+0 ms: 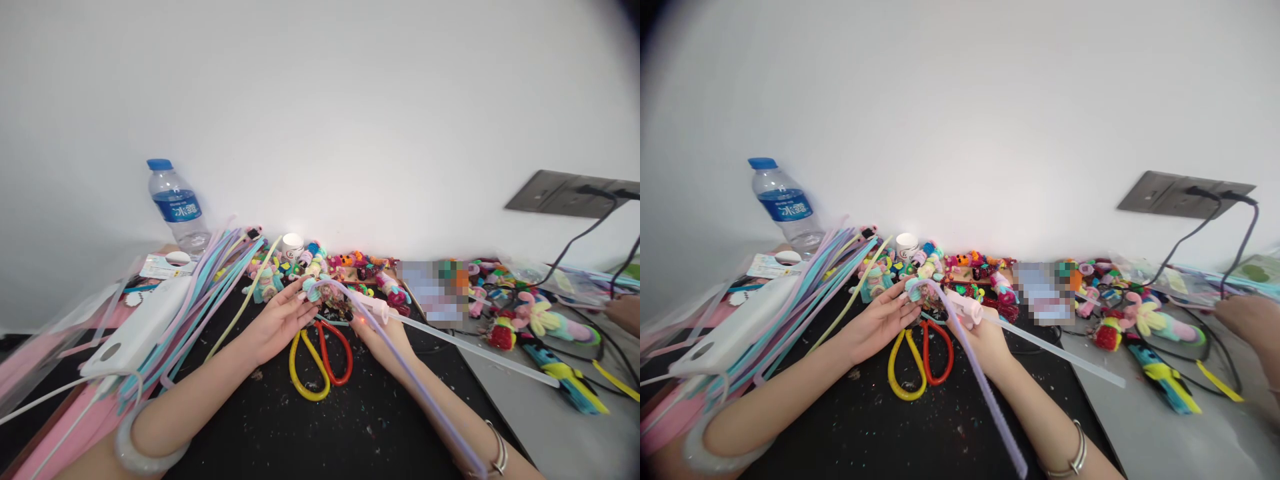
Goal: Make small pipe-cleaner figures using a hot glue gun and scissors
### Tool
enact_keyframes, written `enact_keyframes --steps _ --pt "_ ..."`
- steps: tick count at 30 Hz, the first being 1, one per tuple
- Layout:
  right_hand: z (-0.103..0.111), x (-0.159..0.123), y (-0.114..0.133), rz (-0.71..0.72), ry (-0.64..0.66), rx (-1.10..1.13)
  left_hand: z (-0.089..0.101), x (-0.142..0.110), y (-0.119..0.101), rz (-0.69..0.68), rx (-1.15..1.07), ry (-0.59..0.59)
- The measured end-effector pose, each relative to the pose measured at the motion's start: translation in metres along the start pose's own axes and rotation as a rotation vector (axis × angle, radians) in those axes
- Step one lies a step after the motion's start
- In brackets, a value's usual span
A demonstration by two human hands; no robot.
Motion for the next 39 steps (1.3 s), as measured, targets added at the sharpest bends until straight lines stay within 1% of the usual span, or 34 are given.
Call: enact_keyframes --steps 4,11,16,20,24,26,28,31,33,36,39 --pt "-0.001 0.001 -0.004 -0.021 0.011 -0.002 0.0 -0.001 0.0 0.001 0.001 0.018" --pt "0.002 0.0 -0.004 0.0 -0.064 -0.061 0.0 0.0 0.0 -0.001 0.006 0.052" --pt "0.008 0.001 -0.006 -0.049 -0.132 -0.138 0.0 0.0 -0.001 -0.004 0.001 0.048" --pt "0.014 0.006 -0.01 -0.139 -0.167 -0.31 0.001 0.001 -0.002 -0.027 0.019 0.021" --pt "0.015 0.009 -0.009 -0.157 -0.222 -0.608 0.001 0.0 -0.003 -0.055 0.071 0.015" --pt "0.017 0.007 -0.005 -0.15 -0.269 -0.692 0.0 -0.001 -0.002 -0.066 0.108 0.04" --pt "0.016 0.004 0.004 -0.058 -0.272 -0.665 -0.003 -0.003 0.0 -0.08 0.154 0.07" --pt "0.011 -0.005 0.02 0.203 -0.206 -0.489 -0.009 -0.007 0.002 -0.11 0.276 0.127" --pt "0.008 -0.011 0.025 0.32 -0.158 -0.387 -0.015 -0.011 0.003 -0.125 0.392 0.19" --pt "0.002 -0.014 0.024 0.373 -0.115 -0.331 -0.022 -0.015 0.006 -0.118 0.538 0.294" --pt "-0.001 -0.015 0.022 0.398 -0.122 -0.318 -0.023 -0.017 0.011 -0.088 0.562 0.343"
Point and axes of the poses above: each hand's wrist, its own x-axis towards the middle knuckle, its own z-axis out of the back of the hand, y = z × x, the point moved 5 cm from there along x, towards the middle knuckle, and after that the axes turned 13 degrees about -z, right-handed, at the moved point
